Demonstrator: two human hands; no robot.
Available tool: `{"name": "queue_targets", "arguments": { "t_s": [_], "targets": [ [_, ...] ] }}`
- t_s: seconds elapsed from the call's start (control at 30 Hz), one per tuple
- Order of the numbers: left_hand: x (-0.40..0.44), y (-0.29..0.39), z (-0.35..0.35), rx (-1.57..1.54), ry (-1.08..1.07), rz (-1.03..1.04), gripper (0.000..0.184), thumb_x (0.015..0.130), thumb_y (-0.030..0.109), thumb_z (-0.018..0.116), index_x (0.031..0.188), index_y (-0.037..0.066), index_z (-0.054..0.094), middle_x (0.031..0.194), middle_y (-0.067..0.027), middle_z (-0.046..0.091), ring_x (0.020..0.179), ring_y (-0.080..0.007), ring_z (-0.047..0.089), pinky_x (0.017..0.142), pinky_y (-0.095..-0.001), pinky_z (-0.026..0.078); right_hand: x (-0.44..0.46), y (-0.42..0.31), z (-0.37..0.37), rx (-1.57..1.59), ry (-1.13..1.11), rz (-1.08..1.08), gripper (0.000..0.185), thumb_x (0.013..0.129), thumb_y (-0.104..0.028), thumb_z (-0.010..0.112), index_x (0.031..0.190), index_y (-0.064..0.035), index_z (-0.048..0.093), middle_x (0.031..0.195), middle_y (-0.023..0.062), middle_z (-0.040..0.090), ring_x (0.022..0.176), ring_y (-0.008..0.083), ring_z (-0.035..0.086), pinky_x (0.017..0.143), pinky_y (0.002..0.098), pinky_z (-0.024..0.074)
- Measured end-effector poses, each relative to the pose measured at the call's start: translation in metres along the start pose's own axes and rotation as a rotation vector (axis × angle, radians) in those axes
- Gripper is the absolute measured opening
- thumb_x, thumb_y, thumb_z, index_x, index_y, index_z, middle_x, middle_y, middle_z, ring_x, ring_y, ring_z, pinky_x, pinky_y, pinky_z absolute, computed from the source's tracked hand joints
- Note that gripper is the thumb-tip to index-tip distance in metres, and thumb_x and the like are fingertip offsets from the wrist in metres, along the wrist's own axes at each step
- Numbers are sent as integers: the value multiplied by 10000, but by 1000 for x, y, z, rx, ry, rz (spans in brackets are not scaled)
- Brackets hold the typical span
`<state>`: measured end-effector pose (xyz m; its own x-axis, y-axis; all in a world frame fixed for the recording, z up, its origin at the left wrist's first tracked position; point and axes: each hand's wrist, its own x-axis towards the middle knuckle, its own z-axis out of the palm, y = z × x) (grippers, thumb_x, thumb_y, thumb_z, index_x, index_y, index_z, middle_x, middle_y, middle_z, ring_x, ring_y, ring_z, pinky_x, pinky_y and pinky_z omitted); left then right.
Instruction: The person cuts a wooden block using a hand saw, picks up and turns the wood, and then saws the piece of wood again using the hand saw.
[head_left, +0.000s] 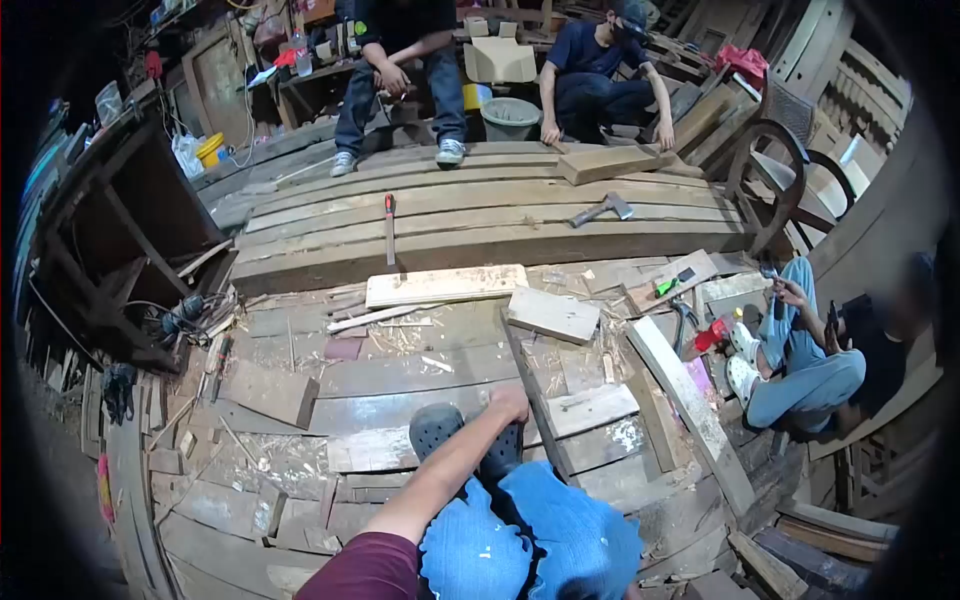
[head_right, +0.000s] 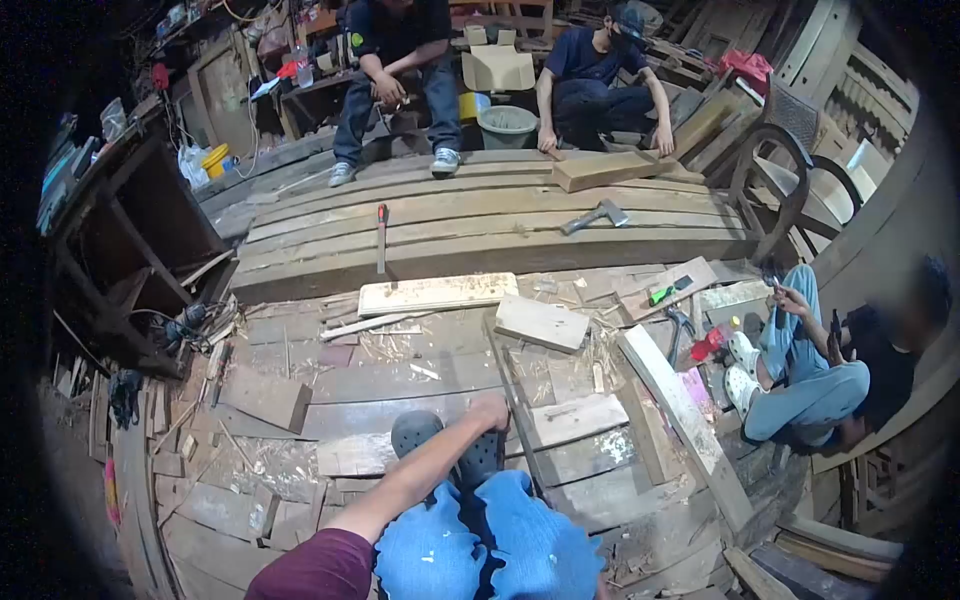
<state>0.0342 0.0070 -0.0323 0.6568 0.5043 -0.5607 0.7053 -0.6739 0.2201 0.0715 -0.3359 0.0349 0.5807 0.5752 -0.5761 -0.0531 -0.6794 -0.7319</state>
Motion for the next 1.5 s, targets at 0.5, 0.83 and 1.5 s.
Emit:
{"name": "queue_targets", "arguments": {
  "t_s": [0.5, 0.83, 1.5],
  "targets": [
    [-23, 12, -15, 45, 241, 95, 217, 677, 200, 654, 851, 76, 694, 910, -156, 669, 882, -301, 649, 742, -401, 525, -46, 21, -4, 30, -3, -31, 402, 821, -325, 591, 730, 66, 609, 612, 99, 581, 582, 120, 512, 532, 339, 412],
    [-5, -2, -9, -3, 108, 25, 262, 660, 209, 677, 879, 64, 687, 960, -166, 661, 921, -292, 639, 769, -383, 519, -54, 25, -6, 43, -5, 39, 414, 824, -335, 589, 731, 68, 608, 607, 106, 577, 580, 122, 512, 531, 343, 412],
    [-13, 5, -7, 34, 185, 45, 189, 703, 132, 625, 866, 63, 693, 949, -152, 666, 911, -284, 646, 758, -382, 527, -55, 20, -3, 24, -15, 53, 439, 830, -356, 584, 733, 71, 606, 595, 118, 569, 575, 127, 510, 530, 350, 411]
  ]
}}
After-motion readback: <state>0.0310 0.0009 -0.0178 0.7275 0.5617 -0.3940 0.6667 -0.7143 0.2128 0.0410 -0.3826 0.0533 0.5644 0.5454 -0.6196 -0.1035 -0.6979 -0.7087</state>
